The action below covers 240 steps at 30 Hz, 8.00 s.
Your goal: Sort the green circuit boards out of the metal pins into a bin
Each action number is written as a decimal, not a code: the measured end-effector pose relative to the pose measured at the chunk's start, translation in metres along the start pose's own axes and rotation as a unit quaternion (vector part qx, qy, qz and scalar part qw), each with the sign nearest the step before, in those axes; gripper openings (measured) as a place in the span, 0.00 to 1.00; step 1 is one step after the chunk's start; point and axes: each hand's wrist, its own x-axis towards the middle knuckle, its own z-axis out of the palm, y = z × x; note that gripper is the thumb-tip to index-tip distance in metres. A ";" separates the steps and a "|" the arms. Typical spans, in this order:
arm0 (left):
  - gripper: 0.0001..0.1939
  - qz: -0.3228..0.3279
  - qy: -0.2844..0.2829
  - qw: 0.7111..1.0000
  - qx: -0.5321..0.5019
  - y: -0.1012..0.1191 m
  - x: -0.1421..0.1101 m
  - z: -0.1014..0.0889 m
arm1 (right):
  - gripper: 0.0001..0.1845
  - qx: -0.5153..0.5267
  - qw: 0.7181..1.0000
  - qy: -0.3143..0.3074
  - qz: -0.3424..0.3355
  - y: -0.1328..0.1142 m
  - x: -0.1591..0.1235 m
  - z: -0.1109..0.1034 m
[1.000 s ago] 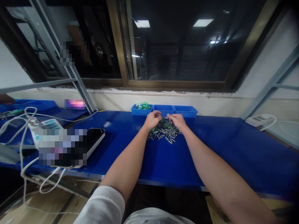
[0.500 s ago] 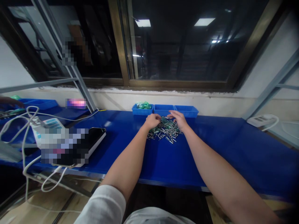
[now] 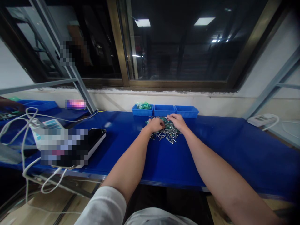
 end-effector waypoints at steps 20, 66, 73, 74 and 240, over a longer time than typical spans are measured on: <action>0.10 0.037 0.106 0.987 -0.117 -0.004 0.003 0.002 | 0.10 -0.093 0.994 -0.028 -0.043 0.002 -0.001 0.003; 0.11 0.125 0.042 0.991 -0.027 0.002 0.003 0.007 | 0.33 -0.029 0.991 0.103 0.076 0.003 0.004 -0.005; 0.09 0.129 0.016 0.991 0.028 0.008 0.001 0.009 | 0.32 -0.055 0.991 0.092 0.076 -0.001 0.002 -0.003; 0.09 0.126 0.013 0.991 0.031 0.009 0.001 0.009 | 0.31 -0.056 0.992 0.090 0.075 0.000 0.002 -0.003; 0.24 0.152 0.156 0.972 0.092 0.001 -0.004 0.012 | 0.26 -0.170 0.970 0.170 0.027 -0.005 -0.005 0.008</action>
